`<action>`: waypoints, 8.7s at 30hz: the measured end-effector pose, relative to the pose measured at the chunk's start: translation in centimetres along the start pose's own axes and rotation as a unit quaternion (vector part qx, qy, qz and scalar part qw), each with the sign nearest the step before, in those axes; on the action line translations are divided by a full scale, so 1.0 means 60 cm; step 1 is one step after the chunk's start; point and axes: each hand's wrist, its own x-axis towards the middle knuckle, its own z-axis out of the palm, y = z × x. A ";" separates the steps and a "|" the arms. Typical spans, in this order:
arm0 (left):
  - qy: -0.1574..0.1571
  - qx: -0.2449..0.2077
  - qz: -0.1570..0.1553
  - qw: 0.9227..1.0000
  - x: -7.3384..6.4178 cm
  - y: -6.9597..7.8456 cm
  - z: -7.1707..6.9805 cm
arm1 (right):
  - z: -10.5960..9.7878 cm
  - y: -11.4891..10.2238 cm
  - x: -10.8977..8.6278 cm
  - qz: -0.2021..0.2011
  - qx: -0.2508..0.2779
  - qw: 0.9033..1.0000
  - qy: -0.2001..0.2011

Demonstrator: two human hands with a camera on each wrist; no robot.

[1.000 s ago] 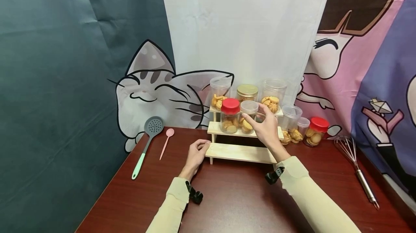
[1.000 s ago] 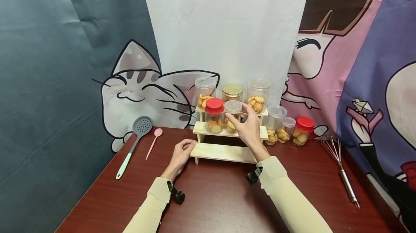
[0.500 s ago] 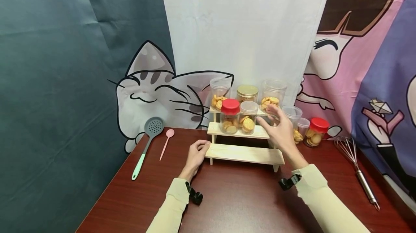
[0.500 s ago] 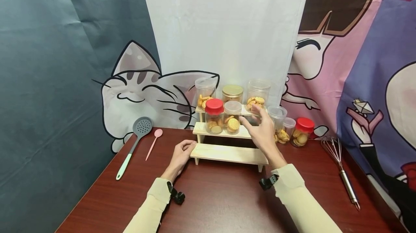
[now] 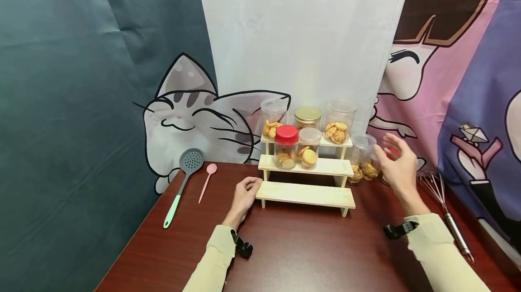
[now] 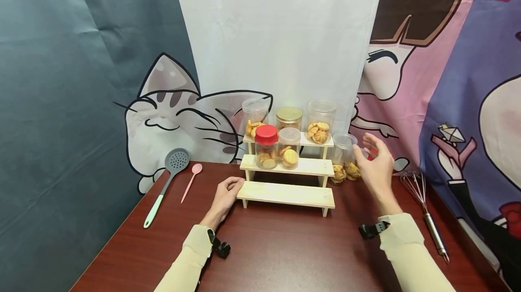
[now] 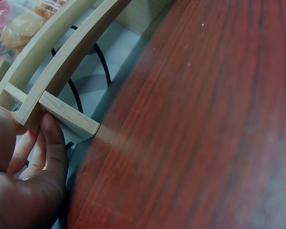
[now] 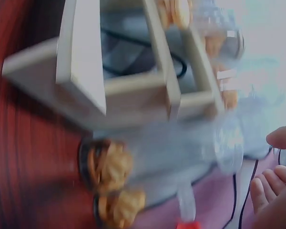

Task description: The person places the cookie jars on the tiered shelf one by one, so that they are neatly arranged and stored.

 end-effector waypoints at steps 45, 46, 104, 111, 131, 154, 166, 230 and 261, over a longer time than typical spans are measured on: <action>0.004 -0.008 0.005 1.000 0.001 -0.001 0.008 | -0.071 0.167 0.032 0.134 -0.195 0.970 -0.059; 0.004 -0.007 0.005 1.000 0.000 -0.001 0.008 | -0.074 0.167 0.030 0.132 -0.196 0.970 -0.055; 0.005 -0.005 -0.012 1.000 -0.003 0.002 -0.003 | 0.092 -0.077 -0.057 -0.033 -0.009 0.995 -0.095; 0.007 -0.004 -0.006 1.000 -0.003 0.008 0.003 | 0.122 -0.082 -0.050 -0.040 -0.015 0.992 -0.118; 0.013 -0.011 -0.007 1.000 -0.003 0.008 -0.001 | 0.129 -0.084 -0.051 -0.020 -0.006 0.990 -0.140; -0.003 -0.024 -0.008 1.000 0.006 0.002 -0.001 | 0.051 -0.021 -0.010 -0.024 -0.049 0.997 -0.059; -0.001 -0.024 -0.006 1.000 0.002 0.005 0.000 | 0.046 0.017 0.010 0.006 -0.084 0.996 -0.043; -0.007 -0.020 0.001 1.000 0.002 0.004 -0.001 | -0.006 -0.093 -0.075 -0.059 0.015 0.997 -0.053; -0.005 -0.019 -0.001 1.000 0.000 0.008 -0.001 | 0.197 -0.136 -0.160 -0.096 0.100 0.975 -0.172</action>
